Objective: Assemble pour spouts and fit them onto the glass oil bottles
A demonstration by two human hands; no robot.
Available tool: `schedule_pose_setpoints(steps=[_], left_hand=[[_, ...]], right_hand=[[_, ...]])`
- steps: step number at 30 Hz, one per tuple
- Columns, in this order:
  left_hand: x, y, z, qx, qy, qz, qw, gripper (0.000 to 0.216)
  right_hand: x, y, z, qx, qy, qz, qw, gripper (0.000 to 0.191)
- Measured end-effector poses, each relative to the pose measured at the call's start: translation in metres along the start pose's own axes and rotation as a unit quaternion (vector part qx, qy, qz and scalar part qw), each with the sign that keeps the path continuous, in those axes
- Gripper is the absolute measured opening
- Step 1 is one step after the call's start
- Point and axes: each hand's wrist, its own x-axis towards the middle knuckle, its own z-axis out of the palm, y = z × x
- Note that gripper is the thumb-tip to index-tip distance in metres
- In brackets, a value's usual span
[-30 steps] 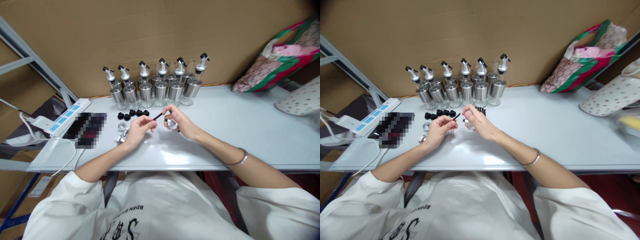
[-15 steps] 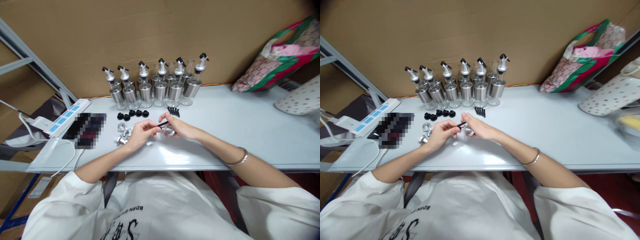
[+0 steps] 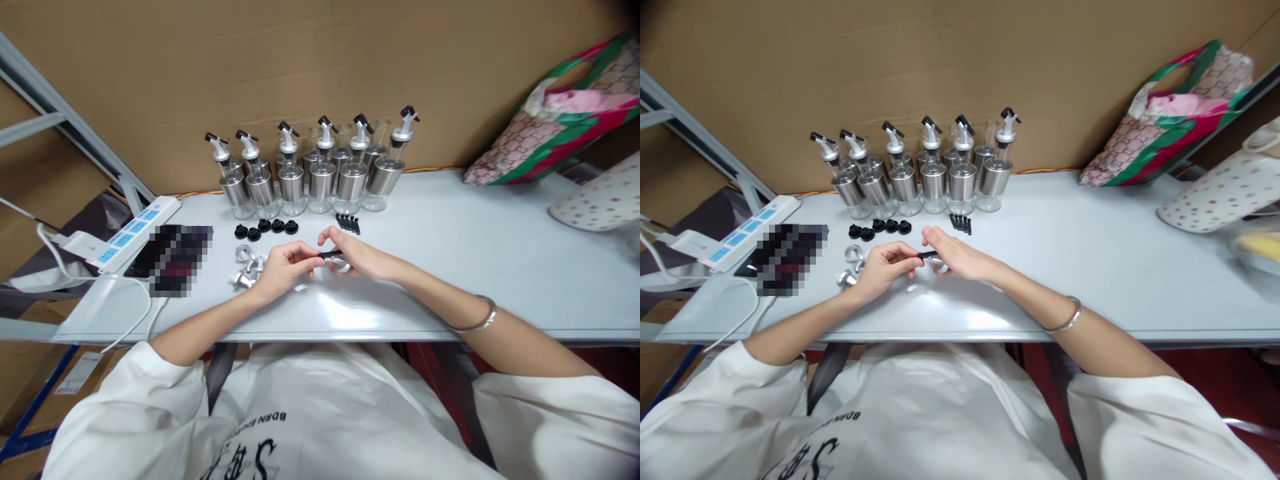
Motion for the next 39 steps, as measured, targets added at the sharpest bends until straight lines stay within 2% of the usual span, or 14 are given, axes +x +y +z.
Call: schedule_pose_setpoints(steps=[9,14,19,39], left_hand=[[-0.0013,-0.0015,-0.0027,0.031,-0.020,0.006,0.999,0.027],[-0.0033,-0.0021,-0.0035,0.060,-0.027,0.030,0.997,0.024],[-0.0056,-0.0030,-0.0037,0.089,-0.027,0.060,0.994,0.019],[-0.0046,-0.0045,-0.0048,0.095,-0.042,0.071,0.992,0.029]], right_hand=[[0.0000,-0.0003,0.0017,-0.011,-0.009,-0.012,1.000,0.054],[-0.0023,-0.0057,0.0036,0.029,-0.022,0.025,0.999,0.036],[-0.0032,-0.0065,0.0040,0.023,-0.018,-0.001,1.000,0.023],[-0.0028,-0.0061,0.0020,-0.034,-0.021,-0.009,0.999,0.018]])
